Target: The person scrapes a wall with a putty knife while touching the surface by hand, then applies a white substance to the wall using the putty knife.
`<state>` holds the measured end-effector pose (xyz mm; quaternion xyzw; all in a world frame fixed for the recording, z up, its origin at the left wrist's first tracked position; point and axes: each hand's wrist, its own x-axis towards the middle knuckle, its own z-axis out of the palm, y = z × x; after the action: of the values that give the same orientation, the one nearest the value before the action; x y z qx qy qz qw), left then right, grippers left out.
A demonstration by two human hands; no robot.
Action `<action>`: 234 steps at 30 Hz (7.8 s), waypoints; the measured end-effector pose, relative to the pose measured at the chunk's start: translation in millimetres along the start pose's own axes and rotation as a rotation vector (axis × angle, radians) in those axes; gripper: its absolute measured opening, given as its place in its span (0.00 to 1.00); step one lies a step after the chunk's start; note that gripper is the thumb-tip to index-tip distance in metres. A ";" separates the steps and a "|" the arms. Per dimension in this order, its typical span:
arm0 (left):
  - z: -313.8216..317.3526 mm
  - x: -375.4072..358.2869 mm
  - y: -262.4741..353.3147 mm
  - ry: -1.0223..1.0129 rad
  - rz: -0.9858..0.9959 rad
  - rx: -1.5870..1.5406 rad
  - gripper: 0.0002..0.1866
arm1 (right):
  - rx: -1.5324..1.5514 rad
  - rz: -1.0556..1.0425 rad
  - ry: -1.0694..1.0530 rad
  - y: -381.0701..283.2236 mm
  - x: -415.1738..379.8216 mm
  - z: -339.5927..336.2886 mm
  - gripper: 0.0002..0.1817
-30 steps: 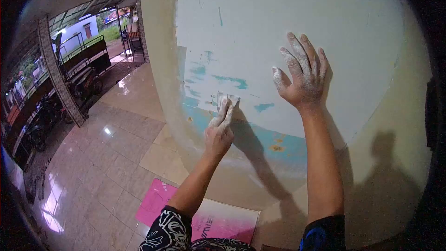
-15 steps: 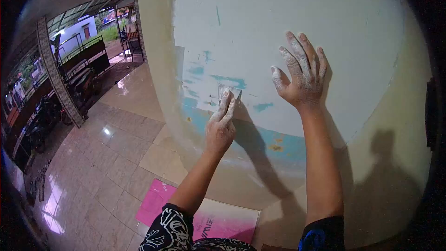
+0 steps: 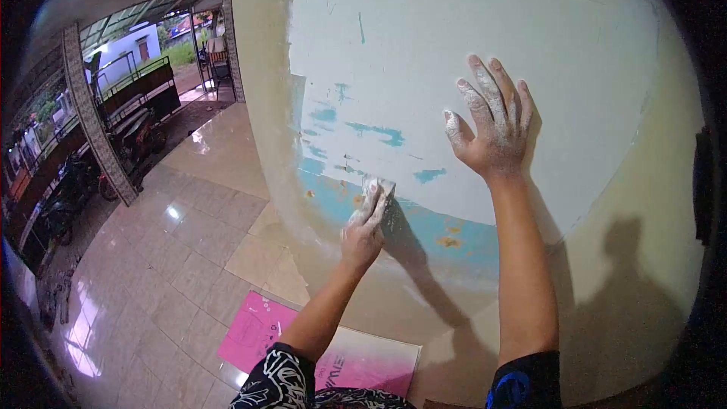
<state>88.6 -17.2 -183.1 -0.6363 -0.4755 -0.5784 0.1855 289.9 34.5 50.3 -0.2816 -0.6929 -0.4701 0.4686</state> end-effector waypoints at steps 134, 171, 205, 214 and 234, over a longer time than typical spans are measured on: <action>-53.0 76.6 -19.7 -0.046 0.051 -0.212 0.30 | -0.155 0.000 0.000 22.2 9.2 -8.2 0.21; -63.7 85.9 -25.9 -0.114 -0.043 -0.233 0.34 | -0.149 0.025 -0.002 14.8 11.9 -8.0 0.20; -84.7 138.1 -26.1 0.004 0.071 -0.268 0.30 | -0.128 0.024 0.008 21.4 8.4 -10.2 0.21; -86.4 148.2 -21.9 -0.053 0.036 -0.299 0.32 | -0.143 0.023 0.028 19.8 4.0 -5.4 0.19; -72.0 139.0 -22.6 -0.046 0.094 -0.162 0.30 | -0.106 0.030 0.033 17.9 4.7 -3.9 0.20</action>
<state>12.9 -8.7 -44.4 -0.6841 -0.4010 -0.5907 0.1494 304.3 37.9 62.0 -0.3087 -0.6547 -0.5037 0.4715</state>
